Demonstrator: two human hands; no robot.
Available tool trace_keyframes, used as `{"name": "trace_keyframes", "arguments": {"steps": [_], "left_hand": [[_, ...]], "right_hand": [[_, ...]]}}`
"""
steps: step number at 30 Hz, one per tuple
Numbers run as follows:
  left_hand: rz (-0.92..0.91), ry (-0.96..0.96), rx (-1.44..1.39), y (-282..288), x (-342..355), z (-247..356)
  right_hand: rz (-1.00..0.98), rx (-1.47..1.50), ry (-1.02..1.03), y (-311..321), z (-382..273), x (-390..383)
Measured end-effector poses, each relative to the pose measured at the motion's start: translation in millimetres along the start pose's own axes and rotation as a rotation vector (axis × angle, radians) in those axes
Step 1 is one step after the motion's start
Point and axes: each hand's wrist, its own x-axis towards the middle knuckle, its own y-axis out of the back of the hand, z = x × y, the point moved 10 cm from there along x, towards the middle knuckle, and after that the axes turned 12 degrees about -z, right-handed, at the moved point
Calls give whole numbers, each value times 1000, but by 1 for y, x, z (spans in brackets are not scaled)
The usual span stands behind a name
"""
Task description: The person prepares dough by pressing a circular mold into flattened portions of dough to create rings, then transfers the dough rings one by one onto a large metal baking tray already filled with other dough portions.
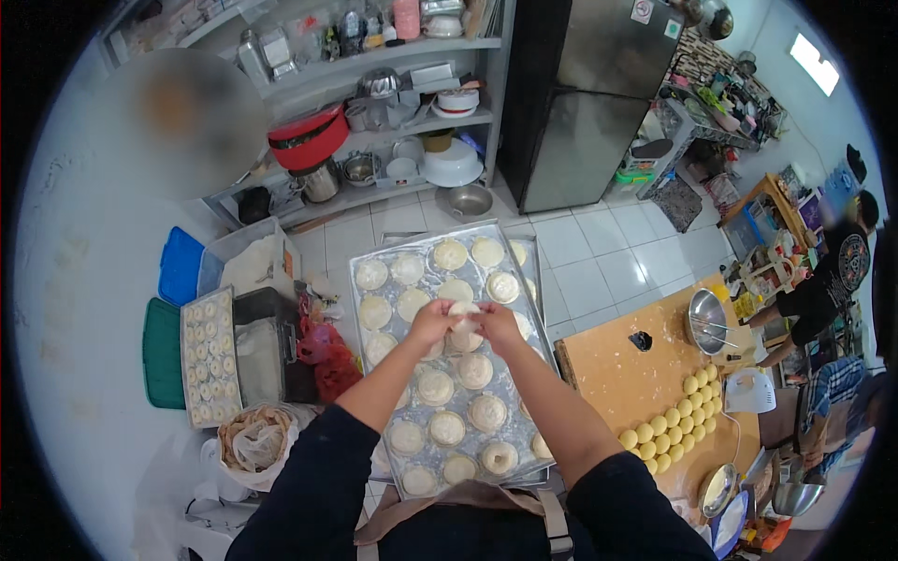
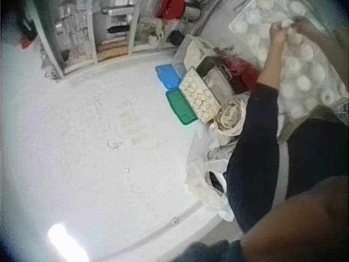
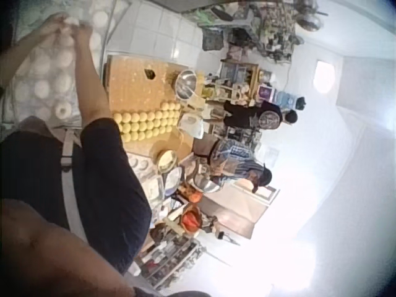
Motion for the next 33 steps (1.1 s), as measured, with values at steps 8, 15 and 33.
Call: {"name": "trace_keyframes", "arguments": {"steps": [8, 15, 33], "left_hand": [[65, 61, 69, 38, 56, -1], [161, 5, 242, 65, 77, -8], [-51, -304, 1556, -17, 31, 11]], "right_hand": [[107, -91, -27, 16, 6, 67], [187, -242, -9, 15, 8, 86], [380, -690, 388, 67, -54, -41]]}}
